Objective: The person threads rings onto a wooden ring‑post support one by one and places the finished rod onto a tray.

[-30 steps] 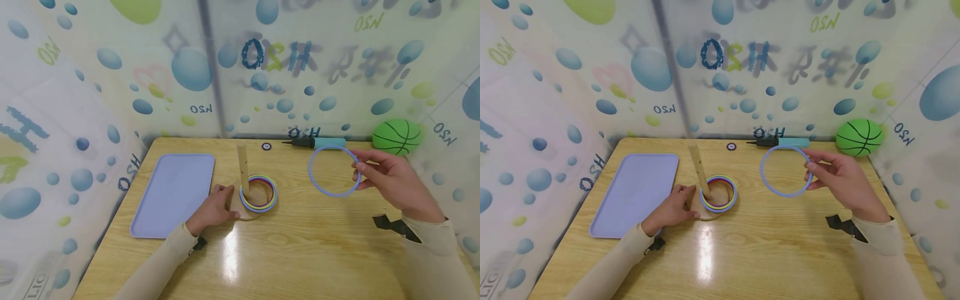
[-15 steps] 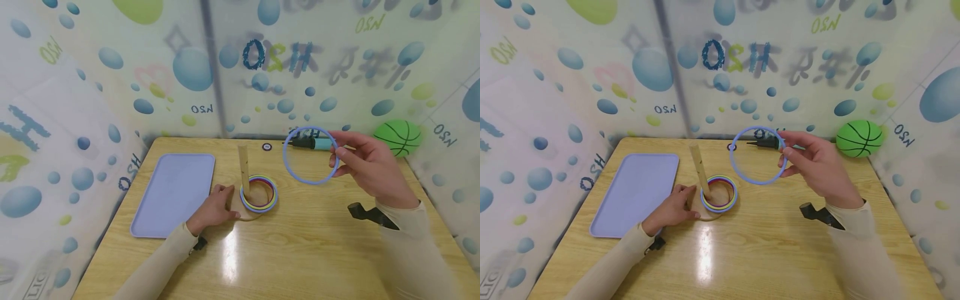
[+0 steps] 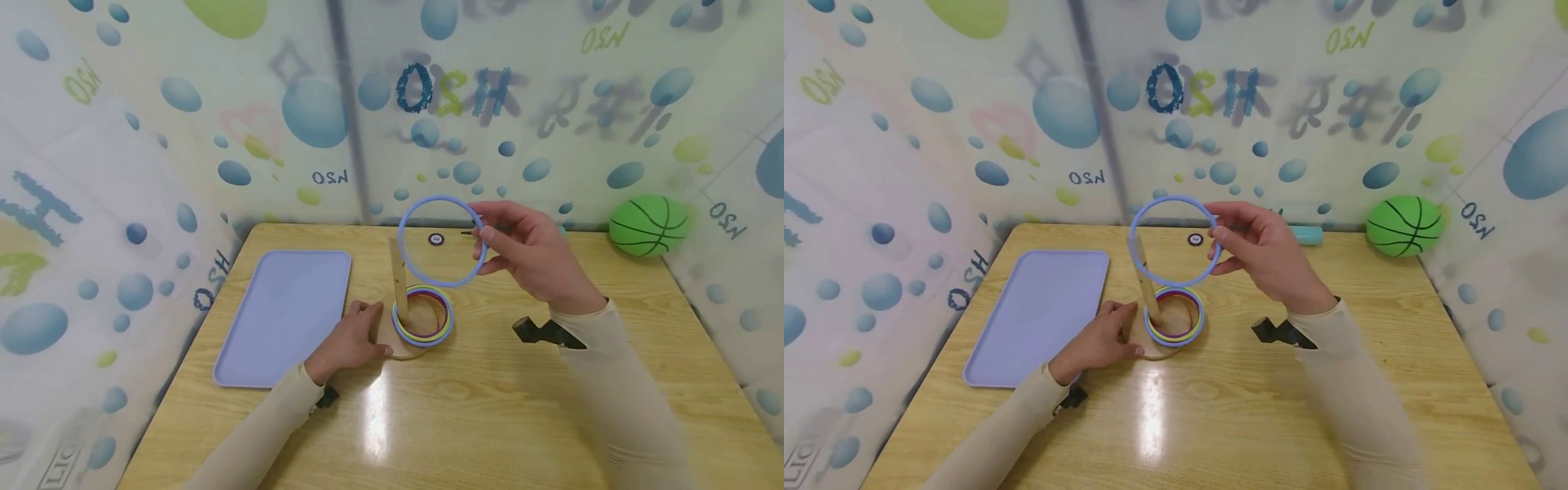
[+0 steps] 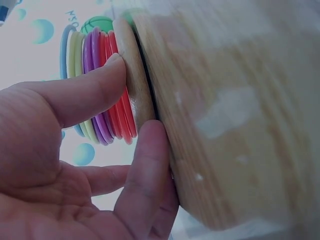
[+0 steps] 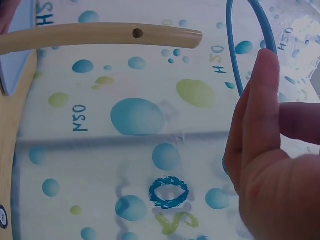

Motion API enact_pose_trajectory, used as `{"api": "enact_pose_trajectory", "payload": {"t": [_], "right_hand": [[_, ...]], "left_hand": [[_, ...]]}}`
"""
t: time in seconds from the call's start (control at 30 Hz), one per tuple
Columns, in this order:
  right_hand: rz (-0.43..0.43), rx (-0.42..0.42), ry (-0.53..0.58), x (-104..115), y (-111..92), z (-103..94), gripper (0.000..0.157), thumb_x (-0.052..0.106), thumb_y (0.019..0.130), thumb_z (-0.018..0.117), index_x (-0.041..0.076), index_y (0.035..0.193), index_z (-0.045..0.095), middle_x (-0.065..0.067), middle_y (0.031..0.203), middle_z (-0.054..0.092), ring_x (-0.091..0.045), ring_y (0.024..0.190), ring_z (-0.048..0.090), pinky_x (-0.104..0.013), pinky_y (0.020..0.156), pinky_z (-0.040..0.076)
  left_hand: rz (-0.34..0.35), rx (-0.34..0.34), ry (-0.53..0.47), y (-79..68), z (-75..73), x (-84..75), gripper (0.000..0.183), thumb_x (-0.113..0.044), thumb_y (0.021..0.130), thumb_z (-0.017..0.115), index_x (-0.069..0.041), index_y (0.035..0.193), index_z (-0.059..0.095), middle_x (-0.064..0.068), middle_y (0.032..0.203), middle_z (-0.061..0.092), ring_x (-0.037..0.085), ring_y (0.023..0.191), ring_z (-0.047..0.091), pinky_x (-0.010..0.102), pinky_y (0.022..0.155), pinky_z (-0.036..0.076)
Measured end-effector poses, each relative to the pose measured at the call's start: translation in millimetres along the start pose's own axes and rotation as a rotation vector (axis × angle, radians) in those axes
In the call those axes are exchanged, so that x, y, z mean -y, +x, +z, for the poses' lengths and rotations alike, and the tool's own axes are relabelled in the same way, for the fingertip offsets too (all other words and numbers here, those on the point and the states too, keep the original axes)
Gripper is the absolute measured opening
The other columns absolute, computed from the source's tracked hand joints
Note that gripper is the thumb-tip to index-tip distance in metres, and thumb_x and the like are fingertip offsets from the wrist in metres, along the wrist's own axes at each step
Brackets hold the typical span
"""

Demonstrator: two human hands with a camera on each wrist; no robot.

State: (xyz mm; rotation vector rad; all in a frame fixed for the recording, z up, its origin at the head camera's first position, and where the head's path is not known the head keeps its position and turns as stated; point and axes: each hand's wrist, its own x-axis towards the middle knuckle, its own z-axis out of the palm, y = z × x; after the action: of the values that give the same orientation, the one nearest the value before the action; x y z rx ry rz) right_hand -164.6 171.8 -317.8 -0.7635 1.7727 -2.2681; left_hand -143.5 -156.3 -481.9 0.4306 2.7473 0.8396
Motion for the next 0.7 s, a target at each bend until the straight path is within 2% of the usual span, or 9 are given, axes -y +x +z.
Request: {"api": "enact_pose_trajectory", "payload": {"t": [0.17, 0.37, 0.53, 0.7], "right_hand": [[0.067, -0.018, -0.018, -17, 11, 10.3, 0.032, 0.002, 0.107, 0.058, 0.006, 0.138, 0.065, -0.005, 0.105, 0.065, -0.016, 0.084, 0.070, -0.035, 0.071, 0.065], [0.189, -0.057, -0.054, -37, 17, 21.9, 0.032, 0.008, 0.108, 0.059, 0.009, 0.140, 0.063, -0.003, 0.105, 0.063, -0.015, 0.083, 0.069, -0.034, 0.074, 0.065], [0.265, -0.073, -0.055, -55, 15, 20.6, 0.038, 0.006, 0.109, 0.056, 0.002, 0.146, 0.056, -0.007, 0.104, 0.060, -0.016, 0.083, 0.069, -0.034, 0.074, 0.065], [0.325, -0.073, -0.111, -70, 9, 15.0, 0.039, 0.005, 0.109, 0.055, 0.002, 0.148, 0.054, -0.006, 0.107, 0.059, -0.016, 0.085, 0.070, -0.038, 0.075, 0.065]], "left_hand": [[0.005, -0.002, 0.005, -0.8, -0.3, 1.1, 0.099, -0.035, 0.084, 0.091, -0.002, 0.162, 0.040, 0.024, 0.144, 0.049, 0.037, 0.121, 0.060, 0.052, 0.108, 0.050], [0.016, -0.006, 0.010, -1.2, -1.2, 1.1, 0.098, -0.035, 0.084, 0.091, 0.000, 0.161, 0.040, 0.025, 0.143, 0.049, 0.037, 0.122, 0.060, 0.052, 0.108, 0.050], [0.026, -0.005, 0.009, -0.9, -0.5, 1.2, 0.098, -0.034, 0.084, 0.091, 0.000, 0.161, 0.040, 0.027, 0.144, 0.049, 0.040, 0.123, 0.061, 0.054, 0.108, 0.050], [0.019, 0.000, 0.012, -0.9, -1.8, -0.1, 0.098, -0.034, 0.084, 0.091, -0.001, 0.161, 0.040, 0.027, 0.145, 0.048, 0.040, 0.124, 0.060, 0.054, 0.108, 0.050]]}}
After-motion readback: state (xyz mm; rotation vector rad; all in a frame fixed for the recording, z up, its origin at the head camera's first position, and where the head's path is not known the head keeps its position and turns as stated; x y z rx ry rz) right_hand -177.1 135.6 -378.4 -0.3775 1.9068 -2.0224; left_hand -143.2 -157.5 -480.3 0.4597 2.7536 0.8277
